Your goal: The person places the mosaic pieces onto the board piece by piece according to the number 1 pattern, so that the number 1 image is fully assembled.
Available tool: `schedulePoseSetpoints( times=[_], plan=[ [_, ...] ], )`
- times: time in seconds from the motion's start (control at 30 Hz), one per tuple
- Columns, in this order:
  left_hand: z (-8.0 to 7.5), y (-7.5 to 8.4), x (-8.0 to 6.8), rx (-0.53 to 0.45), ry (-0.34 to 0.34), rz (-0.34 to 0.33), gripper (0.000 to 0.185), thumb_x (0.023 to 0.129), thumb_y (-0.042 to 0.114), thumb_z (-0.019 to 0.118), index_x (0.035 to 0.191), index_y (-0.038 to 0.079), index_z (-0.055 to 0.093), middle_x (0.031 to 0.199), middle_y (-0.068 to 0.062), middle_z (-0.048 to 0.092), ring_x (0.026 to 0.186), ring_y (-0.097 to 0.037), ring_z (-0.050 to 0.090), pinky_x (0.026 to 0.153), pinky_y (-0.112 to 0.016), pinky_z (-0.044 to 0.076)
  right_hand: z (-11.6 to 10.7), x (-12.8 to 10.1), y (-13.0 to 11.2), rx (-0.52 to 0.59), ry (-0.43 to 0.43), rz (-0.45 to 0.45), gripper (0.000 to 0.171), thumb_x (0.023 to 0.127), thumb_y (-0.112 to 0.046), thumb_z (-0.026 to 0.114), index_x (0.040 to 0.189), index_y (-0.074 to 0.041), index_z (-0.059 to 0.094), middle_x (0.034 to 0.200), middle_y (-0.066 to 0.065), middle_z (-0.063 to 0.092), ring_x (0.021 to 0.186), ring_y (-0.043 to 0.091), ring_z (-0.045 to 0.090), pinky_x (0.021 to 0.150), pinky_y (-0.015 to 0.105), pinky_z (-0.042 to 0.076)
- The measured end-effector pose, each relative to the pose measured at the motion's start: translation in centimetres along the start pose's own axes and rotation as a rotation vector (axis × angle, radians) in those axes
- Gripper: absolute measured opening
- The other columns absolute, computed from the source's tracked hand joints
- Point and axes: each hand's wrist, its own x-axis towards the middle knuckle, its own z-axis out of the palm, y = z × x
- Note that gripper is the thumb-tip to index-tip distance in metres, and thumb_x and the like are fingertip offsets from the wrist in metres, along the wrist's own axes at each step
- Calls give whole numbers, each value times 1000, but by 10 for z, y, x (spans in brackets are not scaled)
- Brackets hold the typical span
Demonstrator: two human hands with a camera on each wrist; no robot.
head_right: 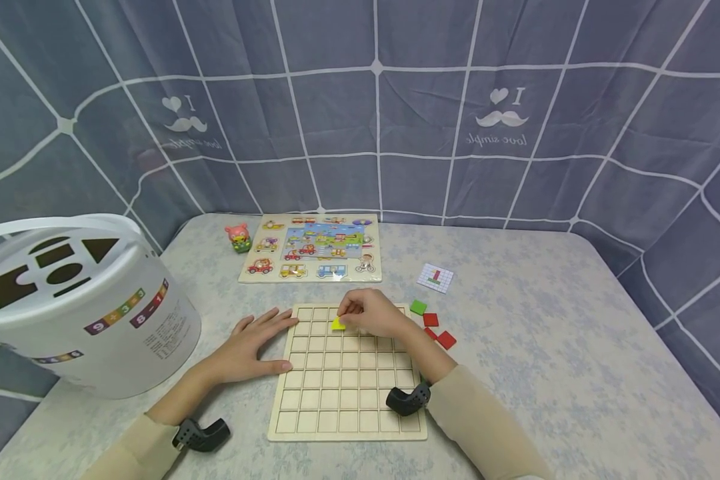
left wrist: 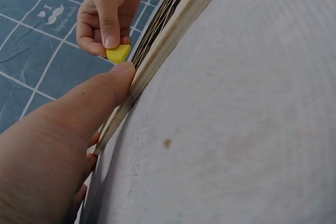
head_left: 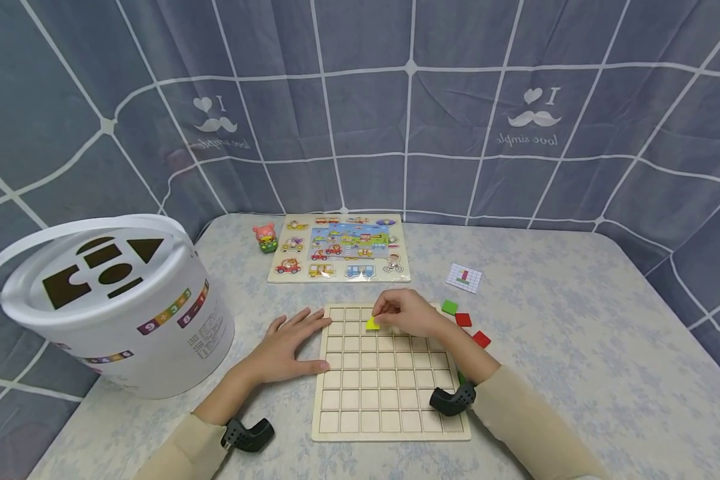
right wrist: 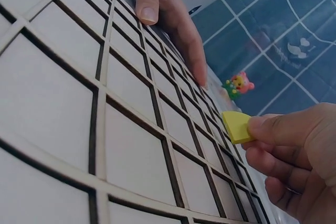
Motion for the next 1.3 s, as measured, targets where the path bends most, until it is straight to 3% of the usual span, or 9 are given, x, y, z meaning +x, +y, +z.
schedulePoseSetpoints(
  times=[0.27, 0.57, 1.3],
  plan=[
    [1, -1, 0, 5, 2, -2, 81, 82, 59, 68, 149, 21, 44, 156, -3, 33, 146, -30, 20, 110, -62, 7, 5, 1, 1, -15, -21, -9, 4, 91, -7, 69, 93, -4, 69, 83, 1, 66, 71, 15, 58, 64, 28, 48],
    [2, -2, 0, 3, 0, 3, 81, 82, 59, 68, 149, 21, 43, 157, -2, 33, 146, -30, 20, 110, -62, 7, 10, 2, 0, -37, -46, -2, 4, 92, -10, 69, 93, -6, 69, 83, -1, 66, 72, 14, 58, 69, 29, 48],
    [0, -1, 0, -1, 9, 10, 81, 82, 58, 69, 149, 20, 43, 156, -3, 33, 146, -31, 21, 109, -63, 7, 11, 1, 3, -84, -31, -31, 5, 91, -11, 71, 93, -7, 70, 85, -3, 59, 72, 13, 53, 67, 27, 47]
  ],
)
